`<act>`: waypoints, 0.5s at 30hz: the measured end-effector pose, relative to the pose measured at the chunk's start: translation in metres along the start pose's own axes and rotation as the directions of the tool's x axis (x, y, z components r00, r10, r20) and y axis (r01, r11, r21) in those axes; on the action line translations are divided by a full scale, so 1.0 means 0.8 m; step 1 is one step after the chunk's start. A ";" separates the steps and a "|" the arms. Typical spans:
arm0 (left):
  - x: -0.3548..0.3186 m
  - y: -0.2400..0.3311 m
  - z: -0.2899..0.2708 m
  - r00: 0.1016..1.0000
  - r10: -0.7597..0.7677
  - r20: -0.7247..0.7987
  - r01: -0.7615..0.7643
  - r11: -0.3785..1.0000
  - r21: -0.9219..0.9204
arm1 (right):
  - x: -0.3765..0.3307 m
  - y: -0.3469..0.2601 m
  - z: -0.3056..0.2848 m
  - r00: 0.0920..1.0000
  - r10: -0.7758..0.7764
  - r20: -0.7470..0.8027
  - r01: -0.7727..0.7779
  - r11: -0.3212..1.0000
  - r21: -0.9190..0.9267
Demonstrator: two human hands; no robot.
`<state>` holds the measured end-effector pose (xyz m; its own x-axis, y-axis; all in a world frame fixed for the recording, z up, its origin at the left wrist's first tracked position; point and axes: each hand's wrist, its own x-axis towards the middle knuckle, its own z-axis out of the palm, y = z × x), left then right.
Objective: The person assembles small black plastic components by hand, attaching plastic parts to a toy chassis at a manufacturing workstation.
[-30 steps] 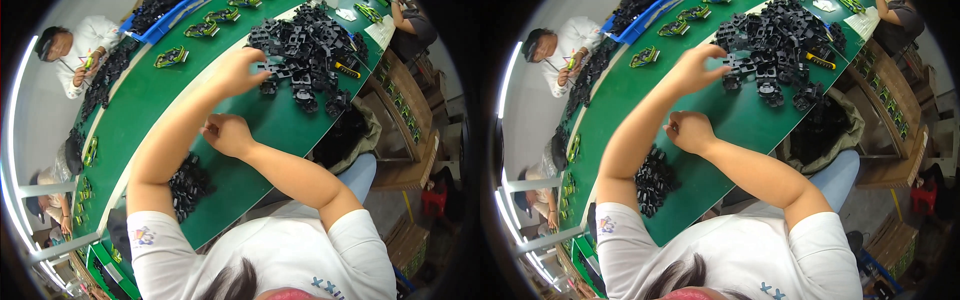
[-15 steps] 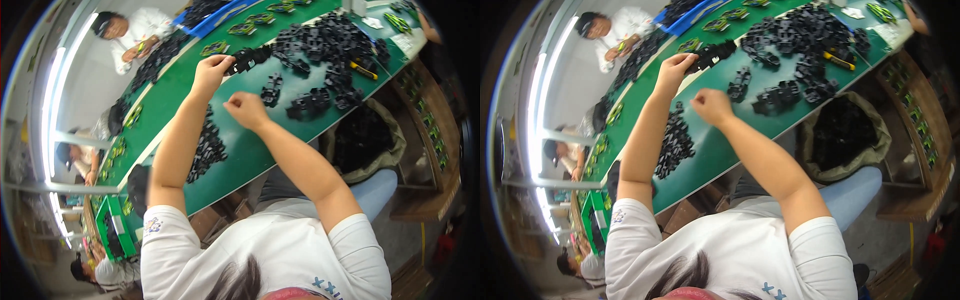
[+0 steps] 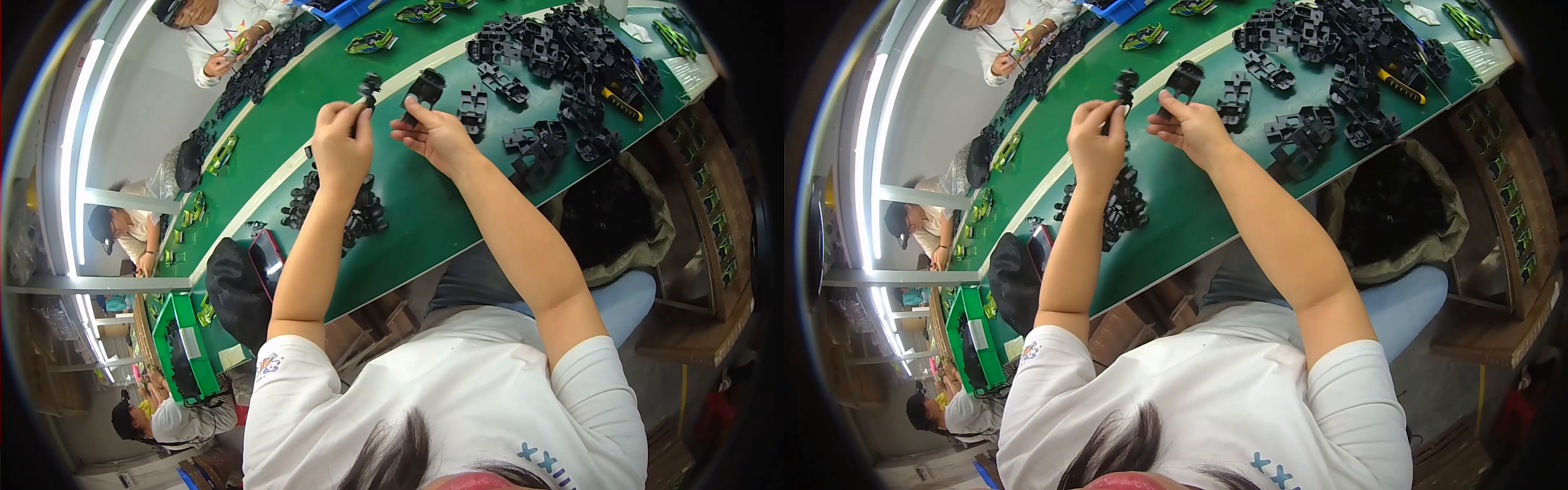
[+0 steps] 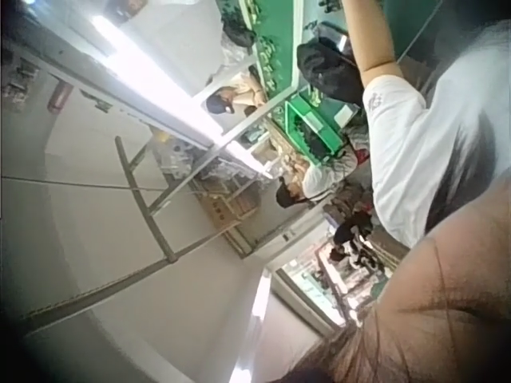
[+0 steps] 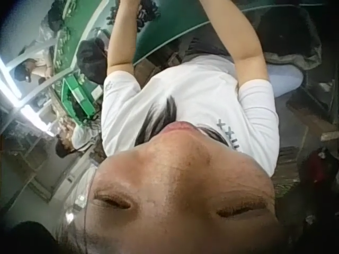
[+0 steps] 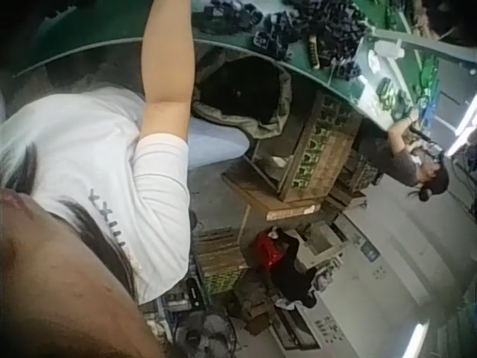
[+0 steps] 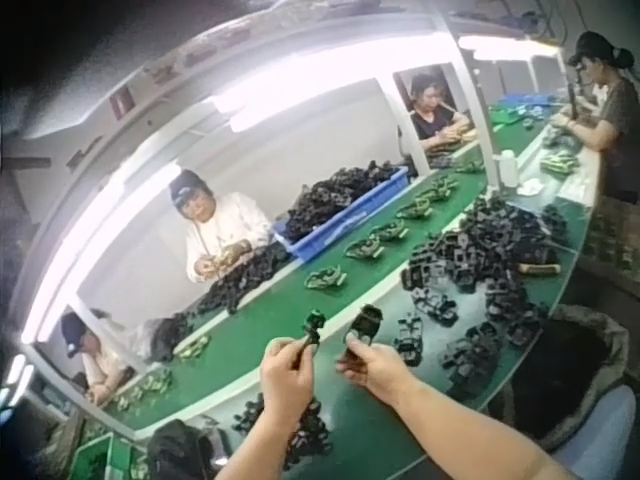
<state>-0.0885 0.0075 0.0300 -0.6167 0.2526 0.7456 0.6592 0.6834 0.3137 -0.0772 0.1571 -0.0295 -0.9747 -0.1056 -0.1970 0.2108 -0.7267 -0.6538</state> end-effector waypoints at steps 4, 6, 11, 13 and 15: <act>-0.012 -0.007 -0.013 0.711 -0.621 0.328 0.657 0.423 -0.624 | -0.010 -0.006 0.004 0.991 0.116 0.069 -0.120 0.991 0.057; -0.026 -0.013 -0.016 0.661 -0.629 0.409 0.669 0.248 -0.700 | -0.019 -0.002 0.014 0.985 0.093 0.147 -0.078 0.991 -0.105; -0.046 -0.003 -0.032 0.771 -0.527 0.357 0.631 0.560 -0.537 | -0.003 0.020 0.011 0.924 -0.160 0.347 0.273 0.912 -0.306; -0.044 -0.012 -0.051 0.646 -0.659 0.385 0.755 0.475 -0.453 | -0.010 0.005 0.019 0.920 -0.057 0.388 0.219 0.897 -0.385; -0.047 -0.007 -0.055 0.687 -0.652 0.321 0.679 0.421 -0.601 | -0.016 0.008 0.021 0.894 -0.007 0.448 0.248 0.841 -0.480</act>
<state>-0.0498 -0.0359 0.0262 -0.9914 -0.0521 0.1196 0.1172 0.0474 0.9920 -0.0644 0.1425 -0.0192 -0.9062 -0.3930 0.1560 -0.0284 -0.3116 -0.9498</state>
